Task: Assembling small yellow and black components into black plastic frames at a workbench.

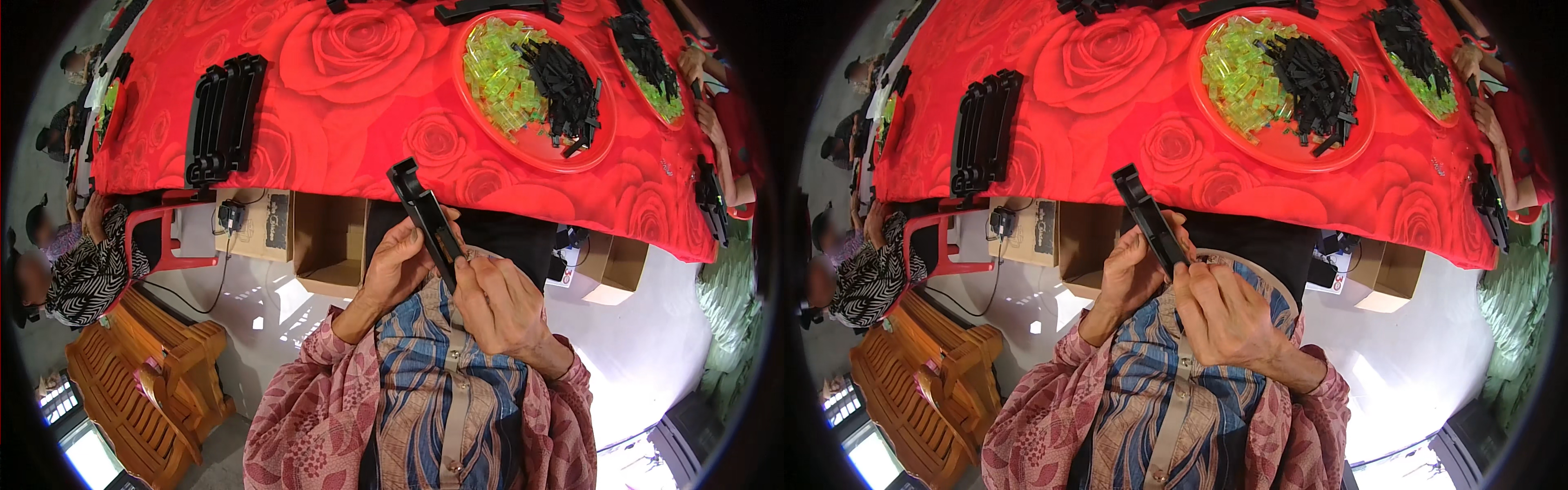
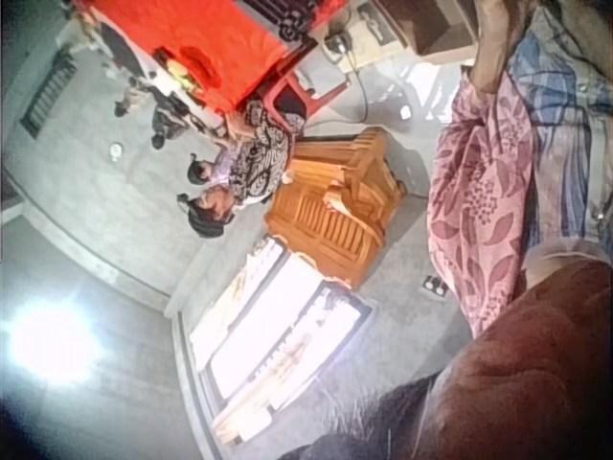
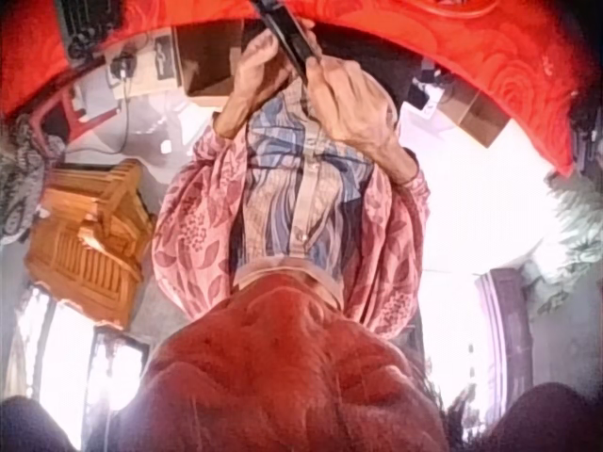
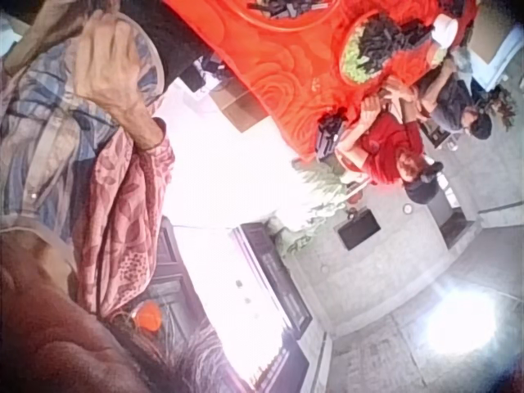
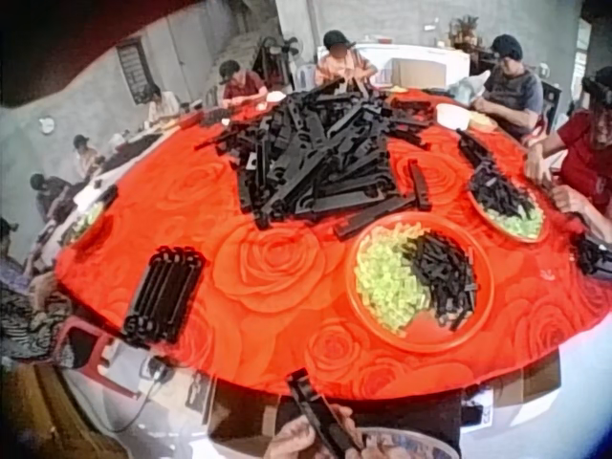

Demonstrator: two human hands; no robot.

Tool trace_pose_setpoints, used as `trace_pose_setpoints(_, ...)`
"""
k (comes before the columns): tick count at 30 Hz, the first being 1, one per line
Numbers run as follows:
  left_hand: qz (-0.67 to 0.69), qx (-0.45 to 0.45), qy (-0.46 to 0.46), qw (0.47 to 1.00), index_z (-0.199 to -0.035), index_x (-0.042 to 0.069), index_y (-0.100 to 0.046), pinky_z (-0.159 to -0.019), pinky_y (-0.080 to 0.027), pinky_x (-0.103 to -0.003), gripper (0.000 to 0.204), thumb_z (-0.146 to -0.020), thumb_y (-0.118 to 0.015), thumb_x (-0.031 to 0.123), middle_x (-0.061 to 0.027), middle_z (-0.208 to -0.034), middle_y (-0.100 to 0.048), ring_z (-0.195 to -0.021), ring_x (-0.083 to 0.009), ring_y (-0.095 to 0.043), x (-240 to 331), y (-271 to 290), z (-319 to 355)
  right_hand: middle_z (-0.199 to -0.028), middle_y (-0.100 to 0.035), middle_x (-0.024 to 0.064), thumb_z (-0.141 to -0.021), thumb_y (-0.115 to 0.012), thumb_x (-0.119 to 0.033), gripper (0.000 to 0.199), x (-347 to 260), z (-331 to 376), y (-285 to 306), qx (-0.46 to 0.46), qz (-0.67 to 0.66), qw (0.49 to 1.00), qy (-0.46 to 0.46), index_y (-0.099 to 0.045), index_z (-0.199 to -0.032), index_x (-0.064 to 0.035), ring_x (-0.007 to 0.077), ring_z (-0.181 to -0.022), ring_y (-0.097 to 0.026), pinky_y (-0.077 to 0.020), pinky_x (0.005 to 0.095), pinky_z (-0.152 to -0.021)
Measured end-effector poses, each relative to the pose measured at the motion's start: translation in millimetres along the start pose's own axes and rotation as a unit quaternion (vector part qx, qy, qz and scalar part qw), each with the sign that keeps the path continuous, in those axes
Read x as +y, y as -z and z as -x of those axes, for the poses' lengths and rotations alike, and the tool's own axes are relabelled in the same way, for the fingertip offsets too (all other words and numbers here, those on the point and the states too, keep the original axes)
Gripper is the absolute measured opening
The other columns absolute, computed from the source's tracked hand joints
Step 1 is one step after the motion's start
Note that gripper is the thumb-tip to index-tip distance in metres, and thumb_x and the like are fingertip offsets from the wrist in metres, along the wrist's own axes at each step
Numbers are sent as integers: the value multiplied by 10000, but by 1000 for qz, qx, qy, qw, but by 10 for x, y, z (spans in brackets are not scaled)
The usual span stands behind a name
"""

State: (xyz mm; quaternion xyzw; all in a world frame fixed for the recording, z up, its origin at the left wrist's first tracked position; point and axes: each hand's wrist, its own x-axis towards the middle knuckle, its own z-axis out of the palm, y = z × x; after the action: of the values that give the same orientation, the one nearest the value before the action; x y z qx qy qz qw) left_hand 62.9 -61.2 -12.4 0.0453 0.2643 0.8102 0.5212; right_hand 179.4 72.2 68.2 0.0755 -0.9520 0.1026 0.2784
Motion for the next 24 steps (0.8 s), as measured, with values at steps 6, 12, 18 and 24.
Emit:
trace_pose_setpoints(6,31,-43,-11,999,-1324,-72,-454,-964,-486,-384,539,-961,-605,296,-162,-1156,-603,-1061,-260,-624,-25,24,-19,-855,-609,142,-656,-656,-40,309,3,12,-23,5,5,1000,-9,-664,-936,92,212,-706,-604,-505,257,-575)
trace_pose_setpoints(12,29,-45,-6,999,-1339,-80,-437,-967,-484,-387,559,-959,-605,294,-157,-1144,-599,-1055,-257,-623,-19,8,-9,-838,-599,132,-659,-653,-48,305,8,5,-2,-8,-14,1000,-16,-662,-932,87,207,-716,-595,-482,248,-549)
trace_pose_setpoints(18,24,-59,-5,998,-1367,-92,-405,-962,-480,-382,594,-955,-607,285,-156,-1140,-598,-1052,-248,-618,2,9,-17,-875,-592,183,-655,-670,-23,348,-14,-76,136,-90,-17,996,-7,-633,-974,113,268,-746,-622,-542,328,-639)
trace_pose_setpoints(24,2,-41,0,999,-1389,-65,-397,-960,-478,-375,607,-958,-607,308,-153,-1141,-608,-1048,-237,-620,0,18,-3,-837,-587,119,-717,-649,-82,285,10,-64,123,-85,-9,996,14,-640,-944,89,190,-702,-557,-435,263,-560)
